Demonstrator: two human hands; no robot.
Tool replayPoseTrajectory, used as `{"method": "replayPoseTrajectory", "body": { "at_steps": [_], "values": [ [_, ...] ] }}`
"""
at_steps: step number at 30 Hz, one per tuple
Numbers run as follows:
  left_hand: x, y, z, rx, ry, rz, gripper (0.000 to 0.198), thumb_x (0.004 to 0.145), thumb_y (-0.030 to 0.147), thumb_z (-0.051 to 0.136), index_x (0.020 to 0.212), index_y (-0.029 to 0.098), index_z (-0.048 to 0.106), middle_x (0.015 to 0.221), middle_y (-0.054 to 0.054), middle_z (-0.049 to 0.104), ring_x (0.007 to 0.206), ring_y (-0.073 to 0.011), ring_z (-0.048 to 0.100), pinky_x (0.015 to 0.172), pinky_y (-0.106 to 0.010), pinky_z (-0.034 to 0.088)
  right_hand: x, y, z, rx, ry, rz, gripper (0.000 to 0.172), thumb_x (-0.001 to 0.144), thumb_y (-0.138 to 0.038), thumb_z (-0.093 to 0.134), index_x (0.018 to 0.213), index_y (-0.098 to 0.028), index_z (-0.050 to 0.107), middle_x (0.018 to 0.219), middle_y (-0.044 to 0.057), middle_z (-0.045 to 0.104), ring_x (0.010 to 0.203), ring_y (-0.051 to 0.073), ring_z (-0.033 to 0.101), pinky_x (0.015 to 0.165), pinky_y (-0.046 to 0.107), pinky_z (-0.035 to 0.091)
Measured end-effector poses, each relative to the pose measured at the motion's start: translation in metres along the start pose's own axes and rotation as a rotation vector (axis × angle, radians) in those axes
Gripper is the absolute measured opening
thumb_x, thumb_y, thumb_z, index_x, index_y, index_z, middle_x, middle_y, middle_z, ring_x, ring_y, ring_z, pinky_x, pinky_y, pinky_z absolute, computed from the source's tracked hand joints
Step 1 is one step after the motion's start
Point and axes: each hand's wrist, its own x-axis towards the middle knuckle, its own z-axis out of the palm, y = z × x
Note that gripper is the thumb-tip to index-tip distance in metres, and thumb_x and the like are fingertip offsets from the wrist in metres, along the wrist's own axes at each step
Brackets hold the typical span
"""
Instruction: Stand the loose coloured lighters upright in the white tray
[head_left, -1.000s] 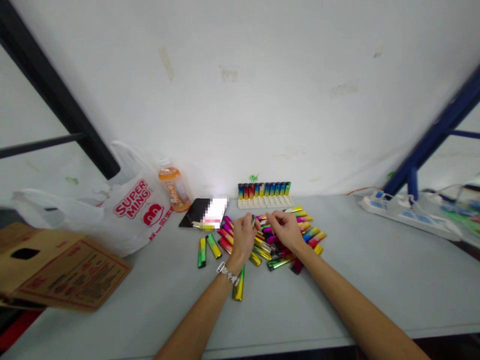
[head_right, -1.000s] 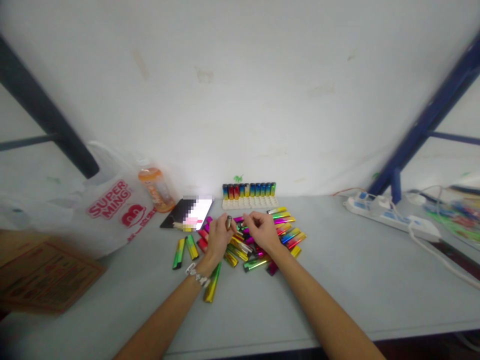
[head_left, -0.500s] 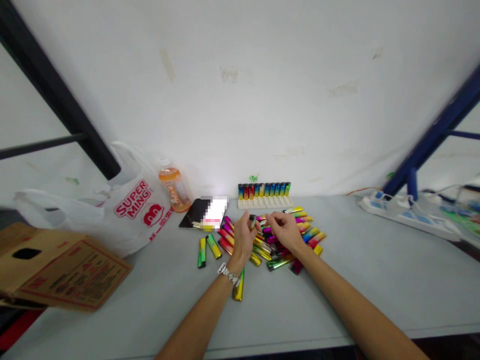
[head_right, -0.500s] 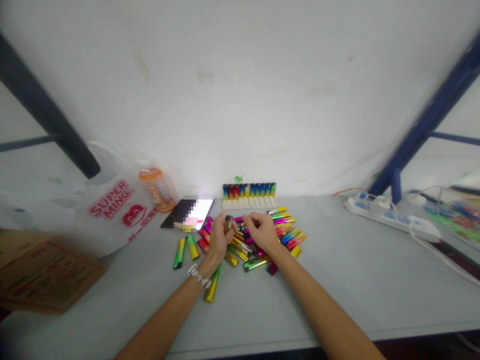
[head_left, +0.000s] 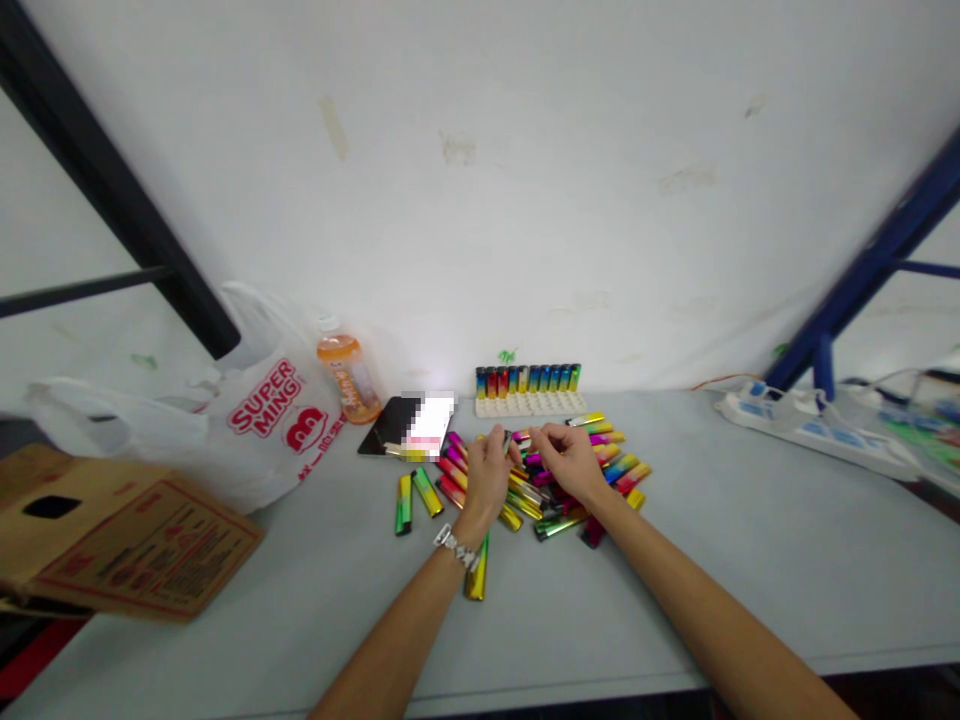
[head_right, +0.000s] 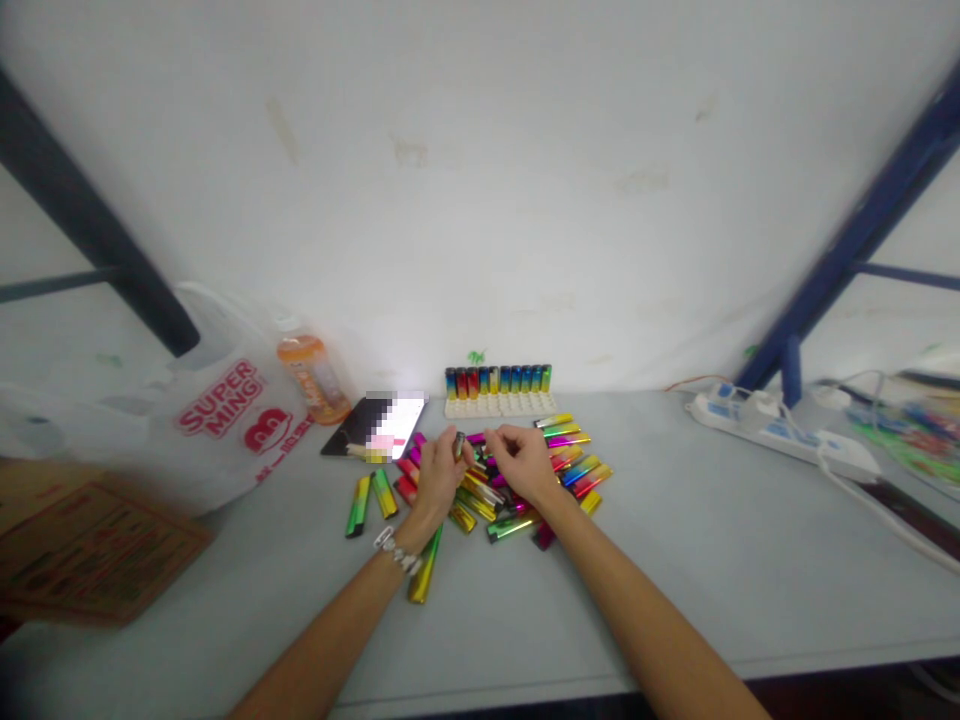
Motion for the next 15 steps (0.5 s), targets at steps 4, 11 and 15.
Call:
{"method": "replayPoseTrajectory", "body": {
  "at_steps": [4,11,15],
  "values": [
    [0.0015,-0.0025,-0.0043,0.202,-0.009,0.130,0.028,0.081,0.017,0.046,0.054,0.017,0.051,0.058,-0.001,0.051,0.057,-0.0127,0.047,0.057,-0.024,0.041,-0.0002,-0.0014,0.0004,0.000,-0.007,0.007,0.044,0.091,-0.044,0.050,0.055,-0.018,0.044,0.052,-0.004,0.034,0.051,0.009,0.033,0.050,0.024,0.026],
    [0.0017,-0.0033,-0.0036,0.159,0.001,0.089,0.033,0.084,0.017,0.045,0.052,0.017,0.049,0.055,0.000,0.049,0.055,-0.0110,0.045,0.056,-0.022,0.040,0.0001,0.0001,0.0004,-0.006,-0.010,0.008,0.045,0.091,-0.044,0.050,0.055,-0.018,0.043,0.052,-0.005,0.033,0.051,0.009,0.032,0.050,0.024,0.025],
    [0.0015,-0.0041,-0.0008,-0.010,-0.021,-0.003,0.040,0.088,0.028,0.044,0.050,0.017,0.048,0.053,0.001,0.048,0.052,-0.0095,0.043,0.054,-0.022,0.038,-0.0012,-0.0052,-0.0014,0.040,-0.029,0.004,0.032,0.090,-0.041,0.053,0.072,-0.016,0.059,0.055,-0.004,0.043,0.051,0.010,0.038,0.050,0.024,0.030]
  ]
}}
